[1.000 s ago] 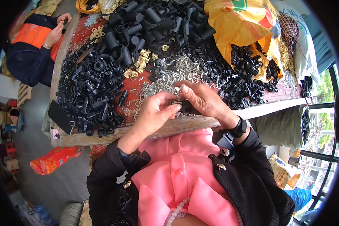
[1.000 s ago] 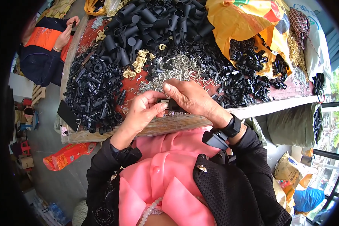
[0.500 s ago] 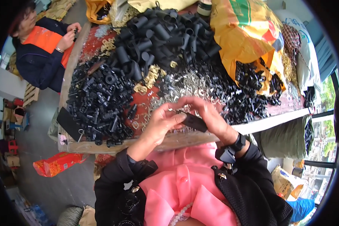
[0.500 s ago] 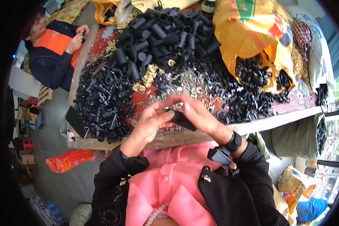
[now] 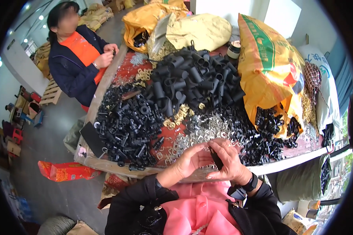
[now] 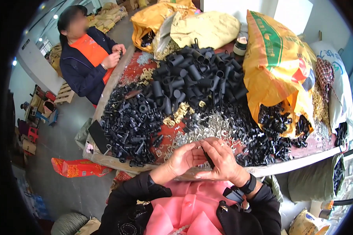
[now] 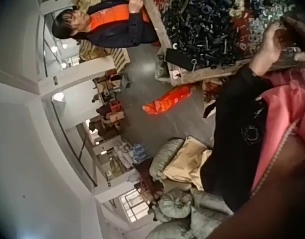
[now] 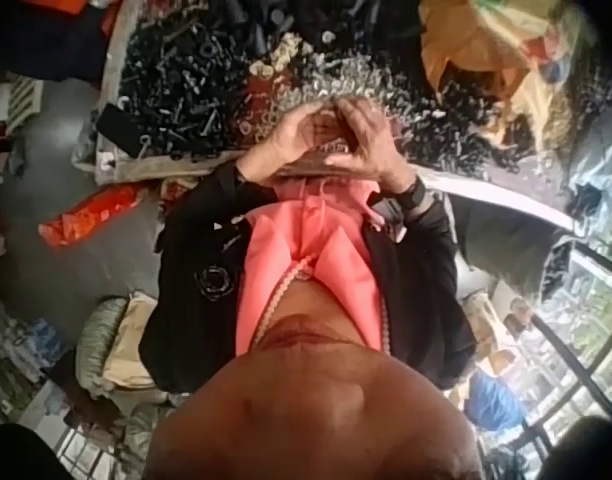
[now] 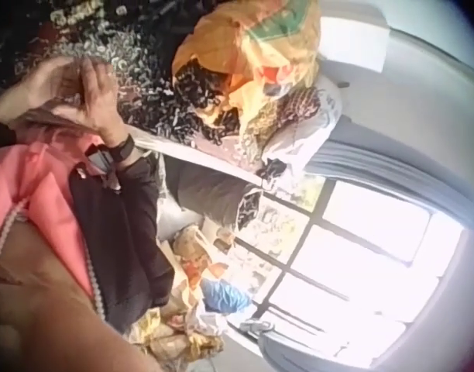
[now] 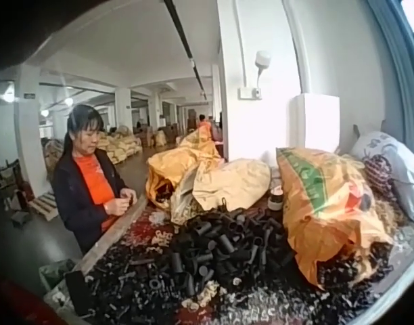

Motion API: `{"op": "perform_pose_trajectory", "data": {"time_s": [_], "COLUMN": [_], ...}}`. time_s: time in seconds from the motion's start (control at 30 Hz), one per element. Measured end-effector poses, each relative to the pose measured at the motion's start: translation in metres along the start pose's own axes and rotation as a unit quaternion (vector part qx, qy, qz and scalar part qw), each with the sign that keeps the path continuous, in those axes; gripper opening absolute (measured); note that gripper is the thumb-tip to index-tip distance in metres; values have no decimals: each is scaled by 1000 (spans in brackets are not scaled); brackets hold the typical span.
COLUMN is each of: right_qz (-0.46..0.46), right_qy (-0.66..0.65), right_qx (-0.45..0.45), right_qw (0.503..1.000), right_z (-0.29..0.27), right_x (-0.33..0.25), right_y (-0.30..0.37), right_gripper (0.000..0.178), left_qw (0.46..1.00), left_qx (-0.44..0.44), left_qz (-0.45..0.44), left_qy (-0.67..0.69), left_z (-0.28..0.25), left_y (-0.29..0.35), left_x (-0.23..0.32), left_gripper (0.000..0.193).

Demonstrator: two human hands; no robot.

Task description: The person assembles components by hand, picking up a black plastic part and a metal clip, fitting the clip into the part, and then sliding a smaller black piece into the assembly before placing it into a bag.

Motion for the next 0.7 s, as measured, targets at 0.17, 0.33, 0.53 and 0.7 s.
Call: {"op": "perform_pose_trajectory", "data": {"time_s": [0.17,0.33,0.53,0.7], "right_qz": [11,16,50,32], "right_qy": [33,8,-160,-266], "right_qx": [49,54,20,-47], "right_qw": [998,998,986,962], "right_z": [-19,-32,-14,5], "right_x": [9,11,8,-13], "right_y": [3,1,10,-3], "right_gripper": [67,61,61,55], "left_qw": [1000,999,981,964], "left_qx": [-3,-24,19,-15], "left_qz": [10,-6,-1,98], "left_qy": [-12,-23,-191,-246], "left_z": [18,31,18,51], "left_y": [-5,-7,-22,-19], "left_x": [1,-1,10,18], "left_gripper": [35,40,44,46]}}
Point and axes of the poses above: each hand's wrist, its own y-axis away from the middle knuckle, its own z-axis out of the palm, x = y × z, the point moved 7 cm from there along -y, towards the middle knuckle, and after that the axes turned 7 degrees about -x, right-handed, at the moved point
